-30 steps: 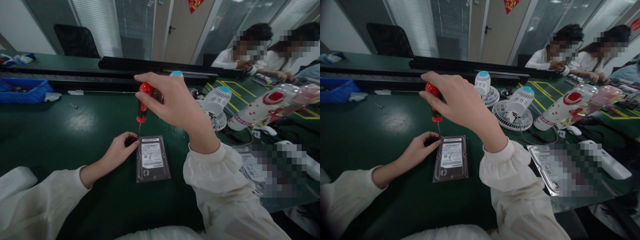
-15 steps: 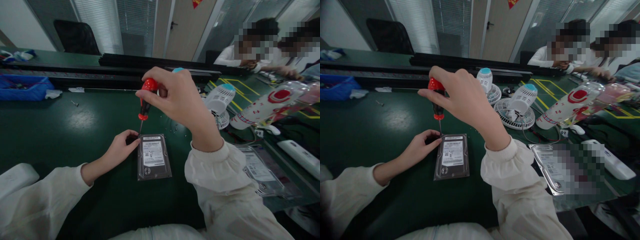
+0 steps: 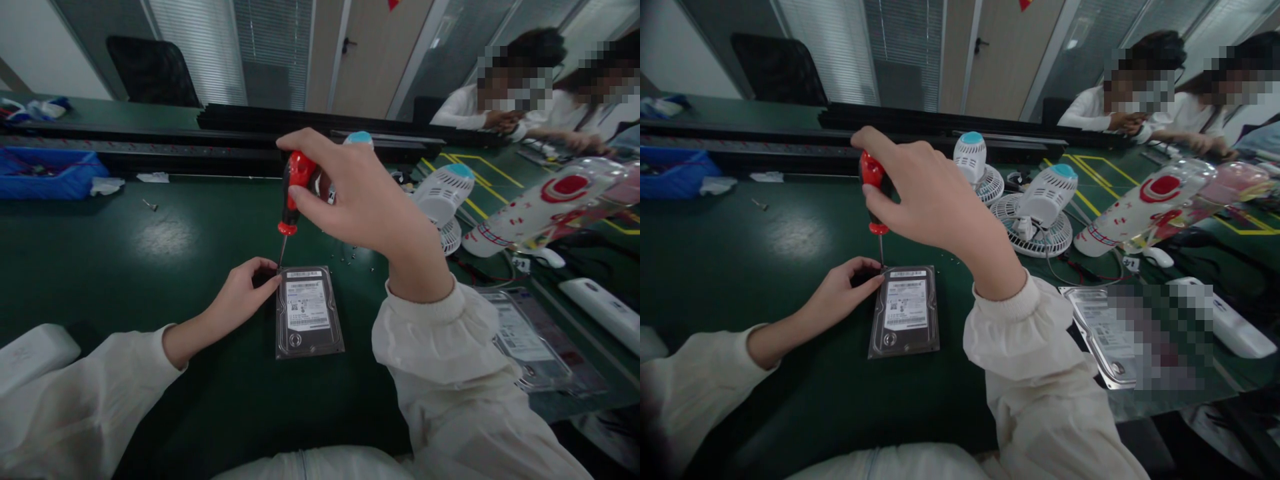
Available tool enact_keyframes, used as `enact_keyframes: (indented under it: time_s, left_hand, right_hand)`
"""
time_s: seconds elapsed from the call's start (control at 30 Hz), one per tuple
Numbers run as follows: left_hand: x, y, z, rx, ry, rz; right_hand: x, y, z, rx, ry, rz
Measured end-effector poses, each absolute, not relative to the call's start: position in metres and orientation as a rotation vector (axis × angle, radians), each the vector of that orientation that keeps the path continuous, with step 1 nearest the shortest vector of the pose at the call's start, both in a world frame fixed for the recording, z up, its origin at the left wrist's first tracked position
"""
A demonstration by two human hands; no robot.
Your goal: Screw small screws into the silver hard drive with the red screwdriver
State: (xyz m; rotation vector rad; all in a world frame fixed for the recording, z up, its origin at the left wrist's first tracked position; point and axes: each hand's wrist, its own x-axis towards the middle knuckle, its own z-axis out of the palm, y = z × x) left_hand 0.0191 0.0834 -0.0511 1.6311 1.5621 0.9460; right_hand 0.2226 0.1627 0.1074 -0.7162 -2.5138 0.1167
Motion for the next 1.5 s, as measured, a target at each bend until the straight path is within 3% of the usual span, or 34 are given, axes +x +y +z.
enact_keyframes:
  time_s: [0.4, 0.67, 0.87, 1.5]
  left_hand:
    - [0.020, 0.084, -0.054, 1.641, 1.575, 0.973]
    - [0.019, 0.085, -0.055, 1.644, 1.574, 0.969]
    - [0.016, 0.084, -0.057, 1.659, 1.553, 0.975]
    - [0.017, 0.084, -0.060, 1.634, 1.556, 0.991]
  right_hand:
    - [0.217, 0.167, 0.107, -0.969, -2.448, -0.215]
    - [0.216, 0.161, 0.105, -0.622, -2.476, 0.162]
    - [0.216, 0.154, 0.108, -0.726, -2.523, 0.013]
    - [0.220, 0.156, 0.113, -0.642, -2.480, 0.013]
